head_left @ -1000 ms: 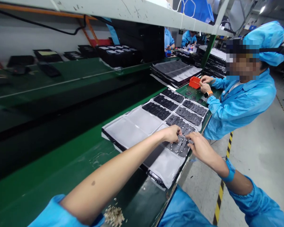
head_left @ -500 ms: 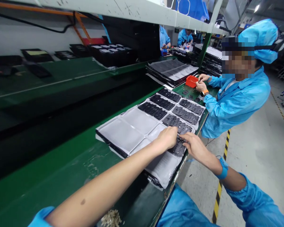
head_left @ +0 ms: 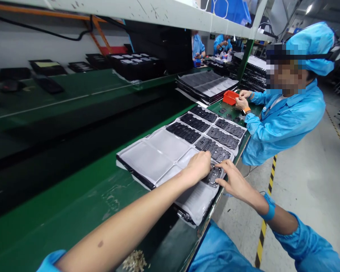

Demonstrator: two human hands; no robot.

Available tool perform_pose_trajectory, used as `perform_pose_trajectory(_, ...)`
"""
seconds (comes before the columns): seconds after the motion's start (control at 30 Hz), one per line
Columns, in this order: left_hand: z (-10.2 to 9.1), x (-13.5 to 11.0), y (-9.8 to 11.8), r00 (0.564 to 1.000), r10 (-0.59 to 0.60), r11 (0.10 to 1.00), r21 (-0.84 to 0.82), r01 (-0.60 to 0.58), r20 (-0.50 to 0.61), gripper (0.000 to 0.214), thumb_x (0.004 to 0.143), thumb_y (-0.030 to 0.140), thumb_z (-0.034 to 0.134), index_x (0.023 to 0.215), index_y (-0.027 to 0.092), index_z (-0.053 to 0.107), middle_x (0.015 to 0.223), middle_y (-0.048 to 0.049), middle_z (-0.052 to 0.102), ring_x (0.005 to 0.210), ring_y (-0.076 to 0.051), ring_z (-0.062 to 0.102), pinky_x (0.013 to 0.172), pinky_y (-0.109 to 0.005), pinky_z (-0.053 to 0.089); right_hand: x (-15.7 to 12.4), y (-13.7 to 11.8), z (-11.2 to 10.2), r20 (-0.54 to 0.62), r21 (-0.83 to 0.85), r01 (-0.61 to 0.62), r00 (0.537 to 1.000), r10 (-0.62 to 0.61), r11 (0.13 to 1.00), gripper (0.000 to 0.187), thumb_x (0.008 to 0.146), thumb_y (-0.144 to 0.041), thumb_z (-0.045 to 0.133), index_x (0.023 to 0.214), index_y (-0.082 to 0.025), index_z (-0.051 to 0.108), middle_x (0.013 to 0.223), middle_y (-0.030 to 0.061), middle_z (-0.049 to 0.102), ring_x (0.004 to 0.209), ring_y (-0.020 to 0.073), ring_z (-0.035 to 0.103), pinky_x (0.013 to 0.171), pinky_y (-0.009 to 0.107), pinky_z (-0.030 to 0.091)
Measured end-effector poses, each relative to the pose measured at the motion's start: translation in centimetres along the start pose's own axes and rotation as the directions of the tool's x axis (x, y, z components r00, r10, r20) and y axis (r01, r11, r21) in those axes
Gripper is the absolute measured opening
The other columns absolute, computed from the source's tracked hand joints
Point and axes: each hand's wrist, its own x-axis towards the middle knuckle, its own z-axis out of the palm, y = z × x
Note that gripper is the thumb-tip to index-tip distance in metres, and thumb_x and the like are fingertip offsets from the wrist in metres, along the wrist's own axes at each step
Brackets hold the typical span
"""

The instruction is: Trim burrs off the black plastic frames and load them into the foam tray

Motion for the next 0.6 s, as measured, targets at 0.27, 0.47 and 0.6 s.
perform_pose_trajectory(0.27,-0.2,-0.4,0.4,0.999,0.025,0.999,0.022,-0.024,-0.027,0.028,0.101,0.033,0.069,0.123,0.015,0.068,0.122,-0.0095,0.072,0.107,-0.024,0.072,0.093,-0.045,0.061,-0.3,-1.0,0.4,-0.003,-0.029,0.0,1.0,0.0,1.0,0.042,0.09,-0.006,0.07,0.129,-0.017,0.06,0.119,0.0117,0.056,0.117,0.0297,0.058,0.108,0.048,0.05)
perform_pose_trajectory(0.47,-0.5,-1.3,-0.9,0.999,0.029,0.999,0.046,-0.026,-0.043,0.021,0.103,0.03,0.066,0.116,0.014,0.07,0.114,-0.0078,0.074,0.105,-0.023,0.073,0.094,-0.045,0.06,0.4,-1.4,0.4,-0.042,-0.044,0.078,0.996,-0.079,0.996,0.033,0.094,-0.005,0.066,0.124,-0.018,0.066,0.121,0.0129,0.058,0.116,0.0298,0.057,0.106,0.049,0.05)
perform_pose_trajectory(0.6,-0.3,-2.1,-1.5,1.0,0.021,0.998,0.063,-0.02,-0.002,0.022,0.101,0.031,0.069,0.114,0.014,0.071,0.115,-0.0083,0.074,0.106,-0.024,0.072,0.095,-0.047,0.06,1.7,-1.6,0.9,0.027,-0.088,0.172,0.985,-0.17,0.981,0.027,0.098,-0.006,0.063,0.119,-0.02,0.074,0.122,0.0122,0.064,0.114,0.0284,0.058,0.104,0.047,0.05)
